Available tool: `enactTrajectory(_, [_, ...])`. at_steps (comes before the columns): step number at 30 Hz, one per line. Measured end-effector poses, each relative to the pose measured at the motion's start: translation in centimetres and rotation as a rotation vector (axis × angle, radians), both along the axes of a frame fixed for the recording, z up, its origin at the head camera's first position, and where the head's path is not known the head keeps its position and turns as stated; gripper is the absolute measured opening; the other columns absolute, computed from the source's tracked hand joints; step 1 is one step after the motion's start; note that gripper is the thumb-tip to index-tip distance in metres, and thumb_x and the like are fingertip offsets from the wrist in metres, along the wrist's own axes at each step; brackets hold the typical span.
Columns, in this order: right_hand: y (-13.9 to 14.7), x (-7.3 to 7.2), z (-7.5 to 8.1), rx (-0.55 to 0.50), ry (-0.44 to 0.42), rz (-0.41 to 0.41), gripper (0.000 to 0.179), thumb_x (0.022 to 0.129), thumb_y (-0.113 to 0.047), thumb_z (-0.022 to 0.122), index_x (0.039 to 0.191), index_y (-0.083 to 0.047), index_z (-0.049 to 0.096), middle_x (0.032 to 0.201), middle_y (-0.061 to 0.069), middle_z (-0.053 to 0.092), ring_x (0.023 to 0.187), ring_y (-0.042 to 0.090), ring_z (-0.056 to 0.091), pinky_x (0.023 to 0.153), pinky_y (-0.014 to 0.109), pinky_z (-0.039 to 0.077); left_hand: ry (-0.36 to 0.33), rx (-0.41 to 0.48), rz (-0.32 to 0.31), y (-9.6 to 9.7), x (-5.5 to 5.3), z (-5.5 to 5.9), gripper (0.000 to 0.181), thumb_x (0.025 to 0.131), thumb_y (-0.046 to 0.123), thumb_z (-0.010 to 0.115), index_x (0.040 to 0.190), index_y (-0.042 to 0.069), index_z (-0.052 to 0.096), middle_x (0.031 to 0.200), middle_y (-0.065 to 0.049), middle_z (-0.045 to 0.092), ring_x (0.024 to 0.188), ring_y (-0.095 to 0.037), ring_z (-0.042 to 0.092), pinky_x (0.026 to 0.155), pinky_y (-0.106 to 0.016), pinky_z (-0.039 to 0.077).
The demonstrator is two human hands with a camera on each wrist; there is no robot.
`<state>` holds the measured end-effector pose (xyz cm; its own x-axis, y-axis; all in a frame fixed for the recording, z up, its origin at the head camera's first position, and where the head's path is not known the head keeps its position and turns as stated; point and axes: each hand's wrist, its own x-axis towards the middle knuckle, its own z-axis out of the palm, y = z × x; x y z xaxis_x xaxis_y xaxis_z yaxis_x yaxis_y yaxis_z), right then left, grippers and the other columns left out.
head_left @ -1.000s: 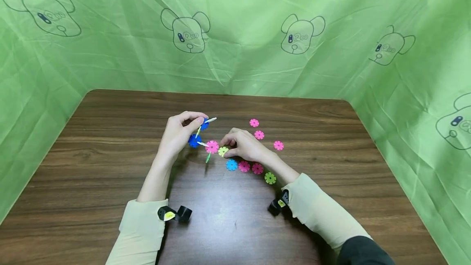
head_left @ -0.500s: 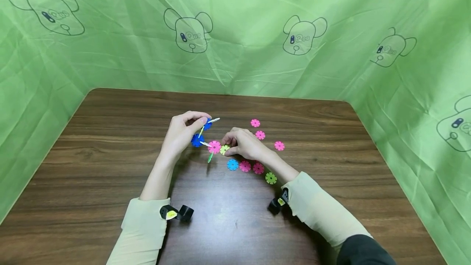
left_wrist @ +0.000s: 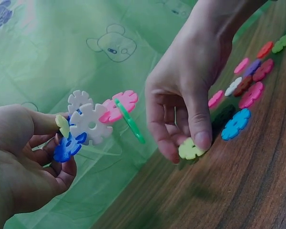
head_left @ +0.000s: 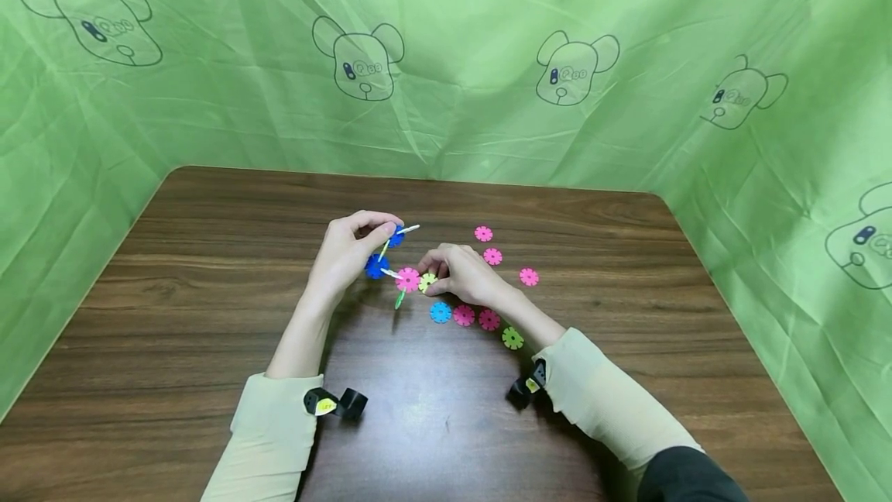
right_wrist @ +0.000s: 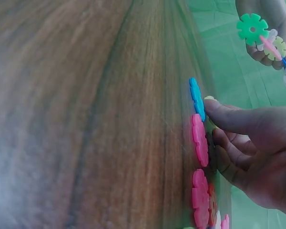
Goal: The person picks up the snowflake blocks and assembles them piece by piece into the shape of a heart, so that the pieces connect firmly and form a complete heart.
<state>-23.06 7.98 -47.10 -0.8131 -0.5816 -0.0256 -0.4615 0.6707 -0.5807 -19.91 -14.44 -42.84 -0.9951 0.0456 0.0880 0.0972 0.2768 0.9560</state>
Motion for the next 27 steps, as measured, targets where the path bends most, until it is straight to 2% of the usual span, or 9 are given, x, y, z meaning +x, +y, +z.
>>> enactTrajectory(3, [0.2,0.2,0.0,-0.037,0.01,0.001,0.021,0.083,-0.017,0.087,0.101,-0.014,0.078,0.09,0.0,0.071,0.078,0.006,0.062,0.073,0.022,0.051,0.025,-0.024,-0.003,0.0,0.1,-0.1,0.023,0.101,0.03,0.068,0.115,0.015,0.077,0.098,-0.01,0.071,0.08,-0.011,0.057,0.07,-0.022,0.046])
enactTrajectory(8, [1.0,0.6,0.4,-0.195,-0.029,-0.047,0.01,0.087,-0.012,0.082,0.096,-0.012,0.077,0.089,0.002,0.075,0.078,0.008,0.066,0.073,0.022,0.053,0.094,-0.07,0.012,0.1,0.1,0.0,0.021,0.1,0.03,0.069,0.113,0.016,0.078,0.096,-0.01,0.072,0.078,-0.012,0.056,0.067,-0.02,0.045])
enactTrajectory(13, [2.0,1.1,1.6,-0.34,0.007,-0.153,0.012,0.087,-0.013,0.082,0.099,-0.012,0.077,0.089,0.004,0.078,0.08,0.01,0.069,0.076,0.026,0.057,0.16,-0.096,0.033,0.5,0.3,0.3,0.017,0.097,0.028,0.073,0.107,0.015,0.078,0.093,-0.005,0.072,0.076,-0.011,0.054,0.066,-0.018,0.043])
enactTrajectory(18, [3.0,1.8,3.1,-0.509,0.02,-0.259,0.017,0.086,-0.011,0.083,0.103,-0.011,0.078,0.088,0.009,0.078,0.077,0.01,0.068,0.073,0.025,0.057,0.215,-0.104,0.023,1.2,0.6,0.5,0.012,0.096,0.024,0.075,0.102,0.015,0.078,0.091,-0.002,0.069,0.076,-0.012,0.054,0.066,-0.018,0.043])
enactTrajectory(23, [3.5,2.6,3.8,-0.655,0.032,-0.282,0.019,0.088,-0.01,0.082,0.106,-0.007,0.078,0.092,0.015,0.078,0.077,0.008,0.07,0.074,0.021,0.057,0.273,-0.107,-0.012,2.0,0.8,0.6,0.007,0.094,0.02,0.076,0.097,0.014,0.078,0.087,0.0,0.067,0.074,-0.012,0.056,0.065,-0.017,0.045])
enactTrajectory(27, [3.5,3.0,4.0,-0.707,0.062,-0.265,0.018,0.089,-0.01,0.08,0.107,-0.006,0.078,0.096,0.015,0.078,0.08,0.007,0.071,0.076,0.02,0.058,0.365,-0.131,-0.032,2.5,1.0,0.7,0.006,0.092,0.018,0.077,0.095,0.013,0.079,0.088,0.001,0.068,0.075,-0.01,0.057,0.067,-0.017,0.046])
